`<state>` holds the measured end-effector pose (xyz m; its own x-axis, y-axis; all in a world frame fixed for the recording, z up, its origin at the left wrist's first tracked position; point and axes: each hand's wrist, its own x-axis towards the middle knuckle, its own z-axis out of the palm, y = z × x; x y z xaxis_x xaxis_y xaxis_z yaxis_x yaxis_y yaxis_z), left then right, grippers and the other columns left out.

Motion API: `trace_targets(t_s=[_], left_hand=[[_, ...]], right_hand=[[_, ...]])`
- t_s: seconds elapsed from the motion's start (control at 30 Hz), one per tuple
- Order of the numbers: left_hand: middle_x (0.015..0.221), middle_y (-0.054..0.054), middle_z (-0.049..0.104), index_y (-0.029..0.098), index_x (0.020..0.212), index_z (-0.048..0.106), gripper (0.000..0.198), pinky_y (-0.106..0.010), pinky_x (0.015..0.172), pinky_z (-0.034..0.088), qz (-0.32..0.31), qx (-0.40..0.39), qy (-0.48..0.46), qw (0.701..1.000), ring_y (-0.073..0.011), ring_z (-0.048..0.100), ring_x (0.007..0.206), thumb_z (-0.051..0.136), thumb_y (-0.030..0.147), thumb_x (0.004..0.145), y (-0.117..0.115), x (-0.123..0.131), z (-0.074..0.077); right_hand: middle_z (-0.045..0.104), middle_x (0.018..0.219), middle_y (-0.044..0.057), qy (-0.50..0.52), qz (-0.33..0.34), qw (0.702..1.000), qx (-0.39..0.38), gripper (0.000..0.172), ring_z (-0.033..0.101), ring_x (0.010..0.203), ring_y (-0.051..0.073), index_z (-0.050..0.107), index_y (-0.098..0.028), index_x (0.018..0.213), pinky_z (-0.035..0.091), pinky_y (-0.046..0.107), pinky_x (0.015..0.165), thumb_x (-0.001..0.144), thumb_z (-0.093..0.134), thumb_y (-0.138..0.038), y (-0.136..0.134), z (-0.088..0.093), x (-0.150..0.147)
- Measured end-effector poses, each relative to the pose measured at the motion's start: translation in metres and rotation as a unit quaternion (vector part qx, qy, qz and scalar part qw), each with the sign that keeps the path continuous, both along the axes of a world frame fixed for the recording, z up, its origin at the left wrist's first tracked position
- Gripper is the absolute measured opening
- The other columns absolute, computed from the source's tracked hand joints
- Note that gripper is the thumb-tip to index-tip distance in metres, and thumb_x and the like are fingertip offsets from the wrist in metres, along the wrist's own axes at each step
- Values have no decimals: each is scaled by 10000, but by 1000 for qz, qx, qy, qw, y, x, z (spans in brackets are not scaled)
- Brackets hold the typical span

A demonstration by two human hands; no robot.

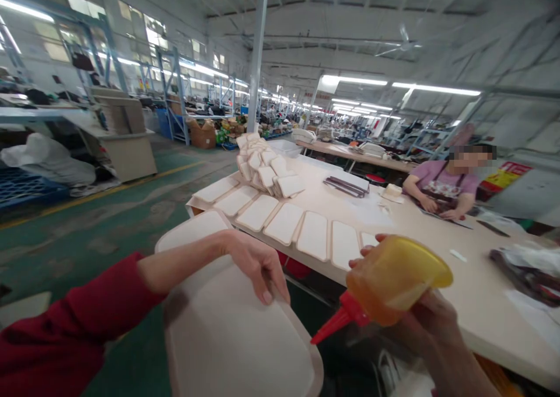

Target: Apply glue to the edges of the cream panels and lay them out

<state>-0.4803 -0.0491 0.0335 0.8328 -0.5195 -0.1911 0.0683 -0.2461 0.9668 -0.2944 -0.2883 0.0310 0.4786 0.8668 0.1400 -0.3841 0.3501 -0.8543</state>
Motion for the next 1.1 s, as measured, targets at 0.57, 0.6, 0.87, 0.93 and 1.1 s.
trace_targets(t_s=[0.57,0.6,0.87,0.93,1.1], left_hand=[[979,-58,741,49,1113,722,463,-236,897,503,-3,-19,27,999,-267,650,1066,771,304,730,-22,-5,3],[970,-55,742,53,1109,726,464,-237,900,502,-2,-19,28,999,-269,649,1068,775,309,725,-23,-6,4],[928,-44,742,57,1103,729,463,-235,880,509,8,-16,21,1000,-256,660,1027,772,327,730,-24,-14,4],[918,-42,742,58,1103,729,481,-235,861,516,16,-23,16,999,-255,663,1013,779,347,721,-23,-15,2],[943,-45,742,58,1123,719,511,-244,864,519,35,-16,23,999,-255,662,1009,784,363,718,-20,-22,-1]], right_hand=[[693,1056,71,-36,110,992,54,672,676,930,282,595,-271,1209,547,422,830,597,848,-385,8,-10,11],[691,1054,73,-34,107,992,52,679,676,927,280,595,-270,1210,544,428,831,591,850,-382,8,-10,11],[694,1014,30,21,88,995,31,727,679,899,266,583,-303,1194,556,407,793,525,864,-348,-3,-11,5],[692,1010,37,19,61,998,21,768,676,891,272,586,-293,1192,558,420,789,487,880,-371,-5,-12,3],[692,1062,26,30,-34,998,-35,954,677,889,319,545,-349,1257,577,508,744,372,897,-399,-12,-15,1]])
